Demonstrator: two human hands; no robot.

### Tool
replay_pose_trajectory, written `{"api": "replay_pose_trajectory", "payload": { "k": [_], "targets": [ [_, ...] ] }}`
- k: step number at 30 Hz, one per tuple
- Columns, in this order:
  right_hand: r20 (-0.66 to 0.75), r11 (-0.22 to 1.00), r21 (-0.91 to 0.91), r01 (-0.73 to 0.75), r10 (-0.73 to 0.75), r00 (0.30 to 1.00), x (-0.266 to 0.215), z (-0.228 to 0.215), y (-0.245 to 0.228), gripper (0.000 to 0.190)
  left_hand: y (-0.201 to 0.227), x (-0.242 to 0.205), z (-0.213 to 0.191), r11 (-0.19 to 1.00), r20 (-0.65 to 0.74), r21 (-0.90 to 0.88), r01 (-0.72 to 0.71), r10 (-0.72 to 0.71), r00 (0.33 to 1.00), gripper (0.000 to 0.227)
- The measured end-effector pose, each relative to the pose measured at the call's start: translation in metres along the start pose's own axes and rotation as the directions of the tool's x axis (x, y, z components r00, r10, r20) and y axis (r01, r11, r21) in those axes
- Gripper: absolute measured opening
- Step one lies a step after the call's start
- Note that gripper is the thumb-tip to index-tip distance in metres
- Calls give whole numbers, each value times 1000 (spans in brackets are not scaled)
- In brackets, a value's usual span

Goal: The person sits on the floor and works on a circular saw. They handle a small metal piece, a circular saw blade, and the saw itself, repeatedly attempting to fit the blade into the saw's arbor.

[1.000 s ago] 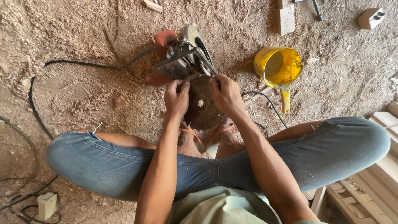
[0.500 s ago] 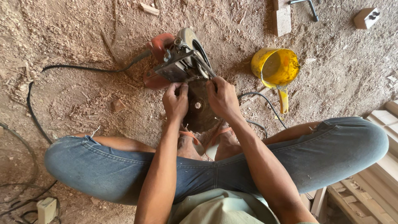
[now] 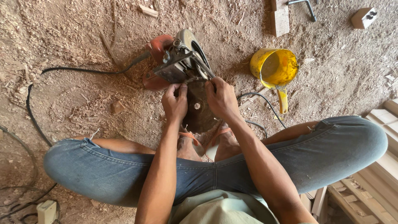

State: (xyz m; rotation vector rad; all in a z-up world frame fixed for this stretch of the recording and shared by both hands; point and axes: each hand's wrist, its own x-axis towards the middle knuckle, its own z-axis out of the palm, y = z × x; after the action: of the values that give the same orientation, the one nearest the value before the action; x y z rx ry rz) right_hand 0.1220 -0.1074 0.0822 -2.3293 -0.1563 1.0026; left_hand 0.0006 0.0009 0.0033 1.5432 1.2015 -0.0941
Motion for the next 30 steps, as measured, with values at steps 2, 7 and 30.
{"api": "replay_pose_trajectory", "payload": {
  "k": [2,7,30],
  "targets": [
    [6,1000,5,-5,5,1000,0,0,0,31,0,0,0,999,17,-15,29,-28,999,28],
    [-5,1000,20,-1,1,1000,0,0,0,31,3,-1,-2,1000,19,-12,26,-25,999,28],
    [-53,997,50,51,-48,997,-3,4,7,30,12,-2,-4,999,4,-27,27,-27,1000,28]
  ]
}}
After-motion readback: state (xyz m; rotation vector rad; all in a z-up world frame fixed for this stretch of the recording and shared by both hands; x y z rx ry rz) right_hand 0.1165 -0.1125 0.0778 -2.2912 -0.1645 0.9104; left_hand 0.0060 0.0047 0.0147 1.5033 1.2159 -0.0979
